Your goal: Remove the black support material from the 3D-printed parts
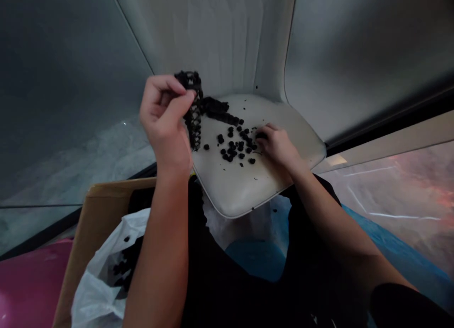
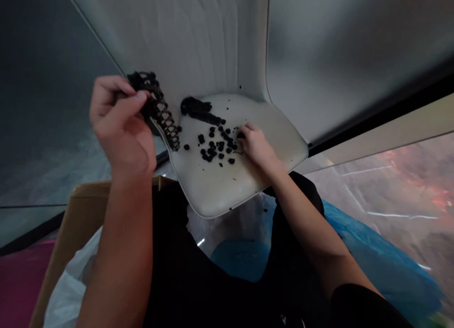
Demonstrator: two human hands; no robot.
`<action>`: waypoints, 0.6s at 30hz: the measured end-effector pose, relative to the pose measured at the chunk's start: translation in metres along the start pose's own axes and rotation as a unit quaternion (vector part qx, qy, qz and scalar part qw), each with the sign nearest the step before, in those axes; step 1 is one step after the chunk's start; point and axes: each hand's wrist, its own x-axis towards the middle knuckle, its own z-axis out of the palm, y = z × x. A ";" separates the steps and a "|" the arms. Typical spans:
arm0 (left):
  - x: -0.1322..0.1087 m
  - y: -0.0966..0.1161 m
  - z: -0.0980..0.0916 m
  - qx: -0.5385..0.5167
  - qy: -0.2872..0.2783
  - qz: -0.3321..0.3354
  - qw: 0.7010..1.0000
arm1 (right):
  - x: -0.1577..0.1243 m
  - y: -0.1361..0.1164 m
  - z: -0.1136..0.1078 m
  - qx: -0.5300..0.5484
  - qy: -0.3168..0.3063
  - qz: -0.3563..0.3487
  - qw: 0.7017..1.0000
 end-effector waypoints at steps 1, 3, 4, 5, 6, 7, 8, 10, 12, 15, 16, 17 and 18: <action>0.000 0.001 -0.002 0.000 0.011 -0.004 1.000 | 0.004 0.000 0.001 -0.001 -0.008 -0.001 1.000; 0.000 0.003 -0.006 0.011 0.030 -0.027 0.999 | 0.010 -0.002 0.003 0.000 -0.012 -0.001 1.000; 0.000 0.004 -0.008 0.019 0.036 -0.038 0.998 | 0.011 -0.004 0.004 0.004 -0.009 0.000 1.000; -0.001 0.005 -0.010 0.026 0.041 -0.047 0.998 | 0.013 -0.007 0.004 0.010 -0.004 0.000 1.000; -0.001 0.006 -0.011 0.029 0.047 -0.053 0.997 | 0.014 -0.010 0.005 0.018 -0.002 -0.002 1.000; 0.000 0.007 -0.013 0.030 0.051 -0.057 0.997 | 0.016 -0.014 0.006 0.029 -0.003 -0.005 1.000; 0.000 0.007 -0.014 0.030 0.054 -0.059 0.996 | 0.018 -0.020 0.009 0.041 -0.009 -0.012 0.999; 0.001 0.007 -0.016 0.033 0.058 -0.067 0.995 | 0.022 -0.032 0.016 0.061 -0.037 -0.030 0.997; 0.002 0.006 -0.016 0.035 0.063 -0.074 0.995 | 0.028 -0.042 0.023 0.068 -0.068 -0.041 0.995; 0.003 0.003 -0.015 0.032 0.065 -0.075 0.995 | 0.032 -0.044 0.021 0.065 -0.087 -0.038 0.993; 0.003 0.002 -0.015 0.033 0.062 -0.072 0.995 | 0.033 -0.040 0.016 0.064 -0.082 -0.031 0.994; 0.003 0.001 -0.015 0.034 0.058 -0.070 0.995 | 0.033 -0.033 0.009 0.060 -0.071 -0.021 0.995; 0.004 0.000 -0.014 0.036 0.055 -0.069 0.995 | 0.033 -0.024 0.001 0.054 -0.056 -0.007 0.997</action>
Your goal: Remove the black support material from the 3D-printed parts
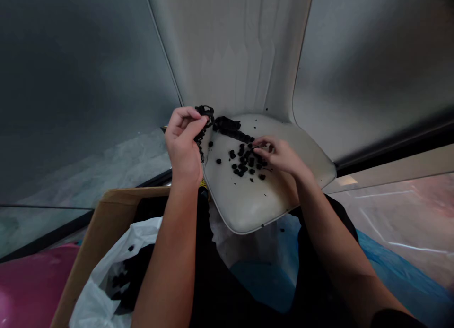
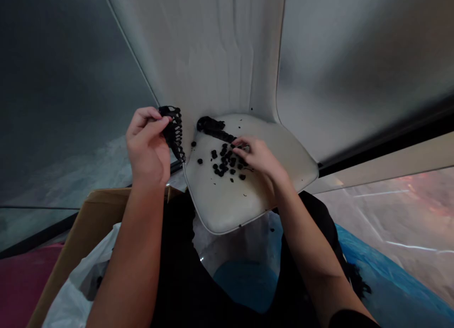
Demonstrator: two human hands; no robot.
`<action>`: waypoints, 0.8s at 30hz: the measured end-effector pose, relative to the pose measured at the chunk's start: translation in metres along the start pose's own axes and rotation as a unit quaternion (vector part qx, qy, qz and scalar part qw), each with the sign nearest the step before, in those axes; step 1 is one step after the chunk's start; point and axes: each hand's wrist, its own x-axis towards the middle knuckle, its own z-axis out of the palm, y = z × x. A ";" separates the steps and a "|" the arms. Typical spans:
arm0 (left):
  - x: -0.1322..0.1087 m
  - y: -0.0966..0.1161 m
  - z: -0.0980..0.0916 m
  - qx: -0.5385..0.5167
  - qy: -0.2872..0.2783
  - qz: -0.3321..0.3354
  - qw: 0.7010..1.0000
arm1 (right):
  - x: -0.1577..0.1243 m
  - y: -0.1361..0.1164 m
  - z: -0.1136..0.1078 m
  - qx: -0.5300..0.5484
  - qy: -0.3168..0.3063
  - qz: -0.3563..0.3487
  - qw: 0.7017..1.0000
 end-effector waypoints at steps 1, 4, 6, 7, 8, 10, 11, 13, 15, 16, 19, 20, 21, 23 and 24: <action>0.001 -0.001 0.001 0.002 -0.003 -0.002 1.000 | -0.002 0.009 -0.008 -0.009 0.021 0.017 1.000; 0.002 -0.003 0.004 -0.001 -0.003 -0.019 1.000 | -0.008 0.039 -0.025 -0.043 0.068 0.058 0.995; 0.003 -0.004 0.006 -0.009 -0.002 -0.032 0.999 | -0.012 0.050 -0.027 -0.054 0.071 0.065 0.994; 0.003 -0.005 0.007 -0.015 0.000 -0.035 0.999 | -0.015 0.051 -0.026 -0.057 0.071 0.063 0.994; 0.003 -0.007 0.007 -0.020 0.001 -0.037 0.999 | -0.017 0.049 -0.025 -0.057 0.073 0.060 0.994; 0.003 -0.009 0.008 -0.028 0.005 -0.039 0.999 | -0.022 0.035 -0.023 -0.055 0.078 0.048 0.994; 0.003 -0.011 0.009 -0.027 0.007 -0.041 0.999 | -0.023 0.025 -0.021 -0.051 0.077 0.037 0.995; 0.004 -0.013 0.010 -0.016 0.003 -0.044 0.999 | -0.024 0.004 -0.018 -0.039 0.051 0.000 0.998; 0.005 -0.015 0.011 -0.001 0.000 -0.046 0.999 | -0.021 -0.012 -0.012 -0.036 0.005 -0.044 0.998; 0.005 -0.015 0.011 0.004 -0.001 -0.047 0.999 | -0.018 -0.017 -0.009 -0.041 -0.014 -0.062 0.997; 0.006 -0.016 0.013 0.001 -0.003 -0.049 0.999 | -0.013 -0.019 0.002 -0.066 -0.046 -0.095 0.992; 0.006 -0.016 0.014 -0.004 -0.005 -0.049 0.999 | -0.013 -0.018 0.005 -0.073 -0.047 -0.100 0.991; 0.005 -0.016 0.015 -0.010 -0.009 -0.048 0.999 | -0.014 -0.016 0.007 -0.080 -0.045 -0.102 0.991; 0.004 -0.014 0.016 -0.023 -0.017 -0.046 0.999 | -0.018 -0.014 0.010 -0.094 -0.035 -0.098 0.990; 0.003 -0.014 0.017 -0.026 -0.020 -0.044 0.999 | -0.021 -0.014 0.011 -0.102 -0.031 -0.093 0.990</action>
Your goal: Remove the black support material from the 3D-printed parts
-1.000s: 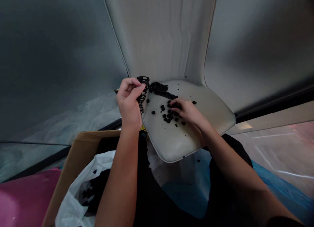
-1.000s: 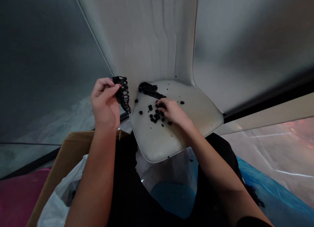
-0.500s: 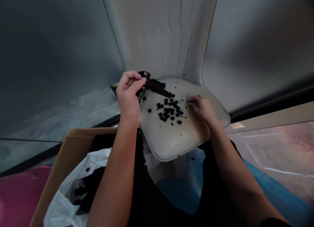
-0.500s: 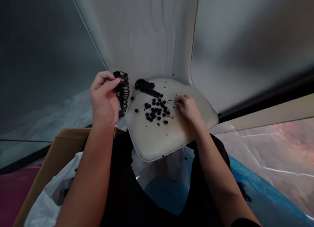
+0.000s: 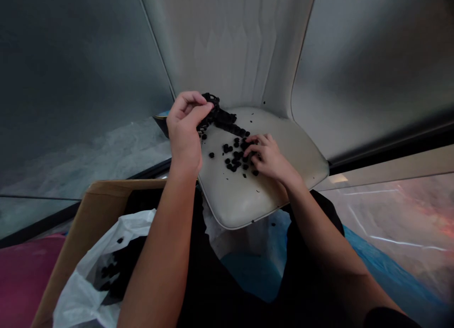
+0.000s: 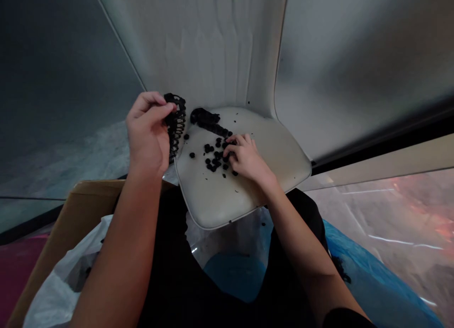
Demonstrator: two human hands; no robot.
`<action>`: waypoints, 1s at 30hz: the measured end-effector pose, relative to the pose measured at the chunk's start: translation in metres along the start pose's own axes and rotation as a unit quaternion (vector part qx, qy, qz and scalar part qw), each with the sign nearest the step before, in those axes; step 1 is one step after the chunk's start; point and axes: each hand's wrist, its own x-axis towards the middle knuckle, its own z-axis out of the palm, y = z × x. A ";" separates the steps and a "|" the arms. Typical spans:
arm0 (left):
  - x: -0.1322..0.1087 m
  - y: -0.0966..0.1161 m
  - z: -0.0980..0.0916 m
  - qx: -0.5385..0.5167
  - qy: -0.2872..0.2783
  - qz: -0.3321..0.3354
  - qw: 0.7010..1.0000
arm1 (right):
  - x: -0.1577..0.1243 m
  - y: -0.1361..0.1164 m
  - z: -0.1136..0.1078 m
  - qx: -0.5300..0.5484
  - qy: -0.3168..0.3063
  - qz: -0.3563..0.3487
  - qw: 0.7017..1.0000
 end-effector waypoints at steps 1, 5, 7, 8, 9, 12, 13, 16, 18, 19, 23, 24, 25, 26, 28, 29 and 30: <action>-0.001 0.001 0.000 0.000 -0.002 0.000 1.000 | -0.002 -0.002 0.001 -0.008 0.002 0.007 1.000; -0.001 0.004 0.000 0.015 0.006 -0.007 1.000 | -0.002 -0.013 0.003 -0.038 0.014 0.035 0.999; 0.001 0.004 -0.001 0.016 0.011 -0.006 1.000 | 0.001 -0.018 0.004 -0.052 0.015 0.044 0.998; 0.002 0.003 -0.002 0.014 0.013 -0.003 1.000 | 0.003 -0.020 0.005 -0.057 0.013 0.047 0.997; 0.002 0.003 -0.002 0.010 0.014 -0.002 1.000 | 0.004 -0.021 0.007 -0.061 0.011 0.051 0.997; 0.002 0.003 -0.003 -0.005 0.009 -0.005 1.000 | 0.008 -0.023 0.012 -0.074 0.009 0.074 0.994; 0.002 0.003 -0.003 -0.010 0.006 -0.006 1.000 | 0.009 -0.025 0.014 -0.078 0.010 0.084 0.993; 0.000 0.005 -0.002 -0.024 0.003 -0.002 1.000 | 0.013 -0.029 0.019 -0.087 0.015 0.114 0.990; -0.001 0.006 -0.001 -0.028 0.004 -0.003 1.000 | 0.016 -0.032 0.021 -0.091 0.018 0.135 0.987; -0.001 0.006 -0.001 -0.029 0.004 -0.006 1.000 | 0.018 -0.032 0.023 -0.093 0.019 0.145 0.985; -0.002 0.005 0.001 -0.027 -0.002 -0.006 1.000 | 0.028 -0.028 0.026 -0.089 0.015 0.188 0.978; -0.002 0.005 0.001 -0.024 -0.004 -0.002 1.000 | 0.030 -0.026 0.026 -0.086 0.010 0.196 0.977; -0.002 0.005 0.002 -0.021 -0.006 0.001 1.000 | 0.033 -0.025 0.026 -0.082 0.006 0.202 0.976; -0.002 0.005 0.002 -0.017 -0.007 0.002 1.000 | 0.035 -0.024 0.026 -0.080 0.002 0.206 0.975; -0.002 0.005 0.003 -0.009 -0.006 0.005 1.000 | 0.038 -0.025 0.027 -0.081 -0.003 0.208 0.975; -0.002 0.005 0.003 -0.006 -0.007 0.006 1.000 | 0.039 -0.026 0.027 -0.084 -0.005 0.208 0.975; -0.002 0.004 0.003 -0.005 -0.008 0.006 1.000 | 0.040 -0.027 0.027 -0.088 -0.006 0.207 0.974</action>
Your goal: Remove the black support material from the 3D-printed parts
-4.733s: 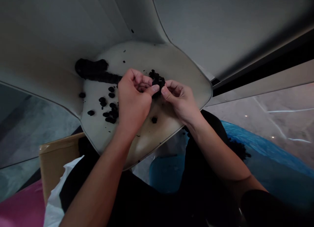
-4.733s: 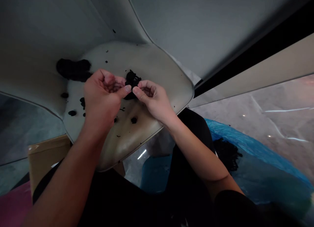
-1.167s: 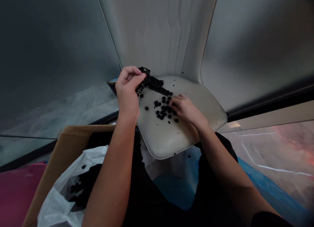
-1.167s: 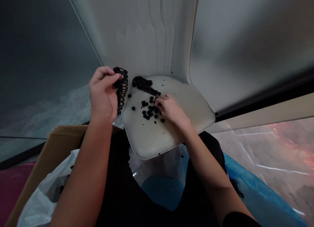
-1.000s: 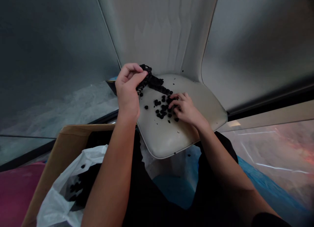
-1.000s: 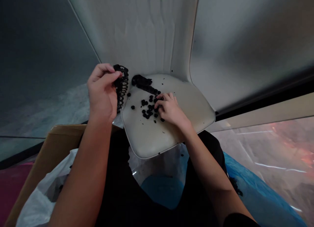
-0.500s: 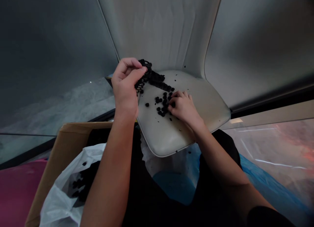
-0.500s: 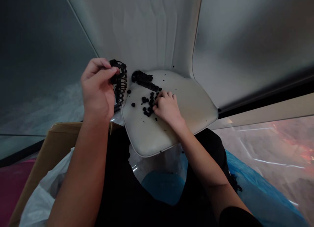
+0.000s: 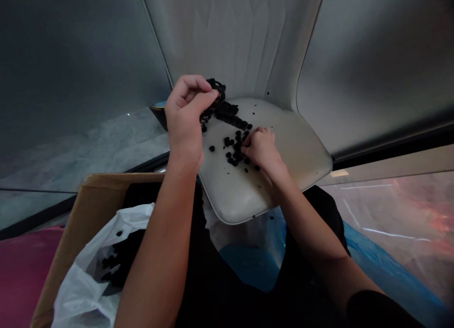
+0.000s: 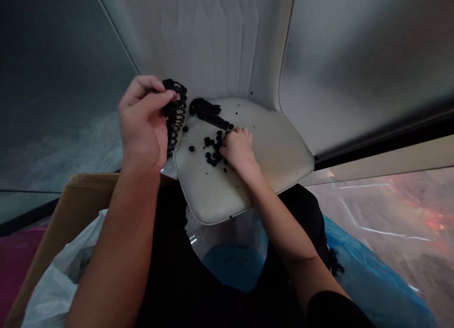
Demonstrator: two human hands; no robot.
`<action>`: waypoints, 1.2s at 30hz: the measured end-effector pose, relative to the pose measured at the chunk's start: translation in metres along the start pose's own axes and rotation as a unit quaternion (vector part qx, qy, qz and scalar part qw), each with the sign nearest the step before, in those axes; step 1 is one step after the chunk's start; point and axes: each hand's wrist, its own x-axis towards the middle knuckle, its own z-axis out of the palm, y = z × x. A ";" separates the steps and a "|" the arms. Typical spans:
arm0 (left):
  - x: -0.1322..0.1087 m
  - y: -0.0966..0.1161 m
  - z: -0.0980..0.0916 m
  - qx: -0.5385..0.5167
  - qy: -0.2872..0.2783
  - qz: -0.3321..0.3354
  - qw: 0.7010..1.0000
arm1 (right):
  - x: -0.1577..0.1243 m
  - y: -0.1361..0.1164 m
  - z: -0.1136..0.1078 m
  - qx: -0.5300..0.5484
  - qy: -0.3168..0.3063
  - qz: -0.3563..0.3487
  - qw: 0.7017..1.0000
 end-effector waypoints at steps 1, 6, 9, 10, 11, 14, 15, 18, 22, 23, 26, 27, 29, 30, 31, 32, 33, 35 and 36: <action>0.000 -0.001 0.000 0.000 -0.001 0.001 1.000 | 0.000 -0.002 0.000 -0.006 0.000 0.000 1.000; 0.001 -0.003 0.001 0.002 -0.006 0.007 1.000 | 0.002 -0.009 0.002 -0.031 0.005 0.011 0.999; 0.001 -0.002 0.002 0.002 -0.009 0.007 1.000 | 0.003 -0.011 0.000 -0.025 0.010 0.007 1.000; 0.001 -0.001 0.002 0.003 -0.012 0.002 1.000 | 0.002 -0.012 0.000 -0.018 0.013 0.004 1.000; 0.000 0.000 0.002 0.007 -0.013 -0.003 1.000 | 0.001 -0.012 -0.002 -0.007 0.017 0.000 1.000; 0.000 0.002 0.003 0.007 -0.016 -0.009 1.000 | -0.006 -0.007 -0.007 0.046 0.034 -0.008 0.998; 0.000 0.002 0.003 0.002 -0.015 -0.005 1.000 | -0.009 -0.004 -0.009 0.071 0.042 -0.006 0.997; 0.000 0.000 0.003 -0.014 -0.013 0.006 1.000 | -0.015 0.011 -0.021 0.157 0.070 0.001 0.985; -0.001 -0.002 0.003 -0.019 -0.010 0.007 1.000 | -0.023 0.038 -0.045 0.252 0.075 -0.004 0.965; -0.001 -0.002 0.002 -0.018 -0.007 0.006 1.000 | -0.027 0.045 -0.050 0.264 0.069 -0.002 0.962; 0.000 -0.003 0.002 -0.006 -0.008 0.003 1.000 | -0.044 0.066 -0.057 0.268 0.045 0.007 0.962; 0.000 -0.003 0.003 -0.004 -0.008 0.003 1.000 | -0.050 0.072 -0.055 0.261 0.034 0.008 0.965; -0.001 -0.003 0.005 -0.013 -0.004 0.005 1.000 | -0.061 0.082 -0.046 0.246 0.019 0.006 0.969; -0.001 -0.003 0.007 -0.021 -0.004 0.004 1.000 | -0.065 0.085 -0.040 0.238 0.016 0.003 0.971; -0.002 -0.002 0.008 -0.028 -0.004 0.004 1.000 | -0.068 0.087 -0.034 0.230 0.016 -0.002 0.973; -0.003 -0.001 0.009 -0.034 -0.004 0.002 0.999 | -0.070 0.089 -0.029 0.224 0.018 -0.006 0.974; -0.003 0.000 0.011 -0.036 -0.005 -0.001 0.999 | -0.072 0.090 -0.024 0.218 0.021 -0.011 0.976; -0.004 0.001 0.012 -0.038 -0.004 -0.005 0.999 | -0.075 0.090 -0.017 0.208 0.027 -0.019 0.978; -0.004 0.002 0.012 -0.040 -0.004 -0.005 0.999 | -0.076 0.089 -0.016 0.203 0.032 -0.024 0.978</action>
